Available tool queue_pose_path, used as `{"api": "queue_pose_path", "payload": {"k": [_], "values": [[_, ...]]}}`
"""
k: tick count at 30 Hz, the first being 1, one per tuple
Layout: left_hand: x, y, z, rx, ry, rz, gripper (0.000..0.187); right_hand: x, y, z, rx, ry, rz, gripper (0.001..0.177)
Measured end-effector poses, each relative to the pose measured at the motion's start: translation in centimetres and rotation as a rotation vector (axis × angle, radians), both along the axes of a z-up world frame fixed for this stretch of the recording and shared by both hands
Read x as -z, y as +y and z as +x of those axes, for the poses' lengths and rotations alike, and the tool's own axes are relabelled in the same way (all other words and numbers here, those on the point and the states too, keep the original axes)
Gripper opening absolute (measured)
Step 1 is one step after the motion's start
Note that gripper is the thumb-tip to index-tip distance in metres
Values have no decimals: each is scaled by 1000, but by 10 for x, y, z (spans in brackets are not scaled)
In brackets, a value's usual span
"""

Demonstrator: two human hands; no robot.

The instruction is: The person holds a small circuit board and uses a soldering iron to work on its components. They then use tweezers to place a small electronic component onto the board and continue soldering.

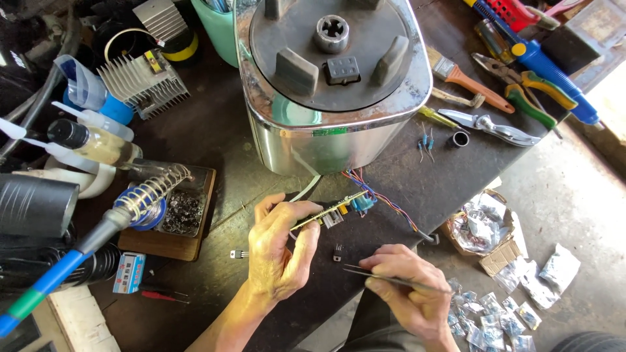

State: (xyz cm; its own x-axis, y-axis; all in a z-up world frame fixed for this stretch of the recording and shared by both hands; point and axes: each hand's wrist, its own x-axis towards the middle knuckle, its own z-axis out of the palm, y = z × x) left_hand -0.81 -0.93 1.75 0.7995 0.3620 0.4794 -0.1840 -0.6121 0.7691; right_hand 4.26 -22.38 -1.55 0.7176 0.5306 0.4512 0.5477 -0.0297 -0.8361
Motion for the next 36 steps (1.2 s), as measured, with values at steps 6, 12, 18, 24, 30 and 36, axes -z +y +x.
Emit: {"api": "queue_pose_path", "payload": {"k": [6, 12, 18, 24, 30, 36], "values": [[-5, -4, -10, -25, 6, 117, 19, -17, -27, -5, 89, 368, 278, 20], [-1, -5, -18, 64, -58, 340, 22, 9, -77, 21, 205, 510, 387, 24], [-7, -15, -9, 43, -116, 642, 32, 21, -96, 27, 533, 574, 21, 31], [1, -18, -7, 28, -114, 669, 39, 39, -104, 30, 474, 610, -216, 35], [5, -20, -4, 20, -104, 670, 36, 34, -101, 37, 320, 431, -380, 31], [8, -22, -7, 20, -92, 656, 25, 11, -89, 66, 504, -16, -679, 44]]}}
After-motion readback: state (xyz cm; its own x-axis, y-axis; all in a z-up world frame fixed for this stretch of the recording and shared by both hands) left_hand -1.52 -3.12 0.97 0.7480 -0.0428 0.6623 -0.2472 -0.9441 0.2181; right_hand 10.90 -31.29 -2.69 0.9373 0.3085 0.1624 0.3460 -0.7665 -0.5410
